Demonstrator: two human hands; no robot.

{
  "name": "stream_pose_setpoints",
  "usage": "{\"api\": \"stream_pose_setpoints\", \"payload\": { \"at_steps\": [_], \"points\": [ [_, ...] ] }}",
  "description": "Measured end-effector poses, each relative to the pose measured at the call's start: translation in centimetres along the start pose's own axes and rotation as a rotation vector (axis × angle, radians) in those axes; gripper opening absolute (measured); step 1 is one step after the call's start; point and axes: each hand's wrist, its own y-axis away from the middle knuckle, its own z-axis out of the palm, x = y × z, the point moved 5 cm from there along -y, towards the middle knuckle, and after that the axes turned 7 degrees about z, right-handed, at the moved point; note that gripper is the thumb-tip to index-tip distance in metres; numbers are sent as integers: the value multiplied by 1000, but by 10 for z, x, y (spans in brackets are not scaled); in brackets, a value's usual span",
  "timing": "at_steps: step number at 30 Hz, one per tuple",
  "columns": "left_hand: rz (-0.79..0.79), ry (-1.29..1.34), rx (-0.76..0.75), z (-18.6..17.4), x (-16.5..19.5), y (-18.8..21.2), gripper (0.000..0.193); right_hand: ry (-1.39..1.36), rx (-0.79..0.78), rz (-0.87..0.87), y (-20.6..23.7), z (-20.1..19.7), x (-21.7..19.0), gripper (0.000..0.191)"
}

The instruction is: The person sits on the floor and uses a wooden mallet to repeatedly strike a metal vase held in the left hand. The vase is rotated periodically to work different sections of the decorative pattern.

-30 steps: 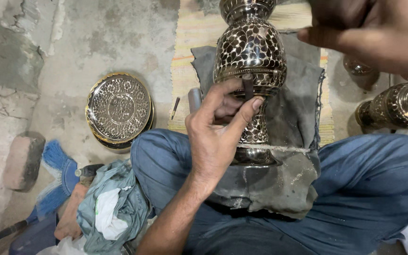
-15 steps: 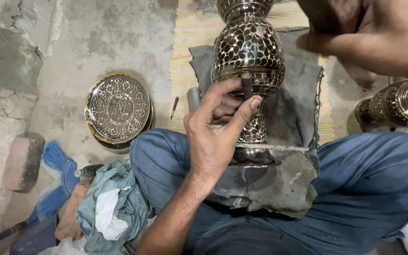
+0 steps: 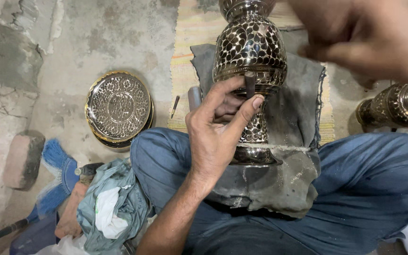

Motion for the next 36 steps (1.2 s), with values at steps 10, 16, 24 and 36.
{"api": "stream_pose_setpoints", "payload": {
  "at_steps": [10, 16, 24, 36],
  "points": [
    [5, 18, -7, 1, -7, -1, 33, 243, 465, -436, 8, -10, -15, 36],
    [21, 48, -5, 0, -4, -1, 38, 351, 360, -469, 12, -17, -29, 44],
    [4, 98, -14, -1, -8, -1, 35, -98, 217, -204, 3, -10, -9, 50],
    [-38, 260, 56, 0, -24, 7, 38, -324, -49, 192, 1, -7, 8, 29]
  ]
}}
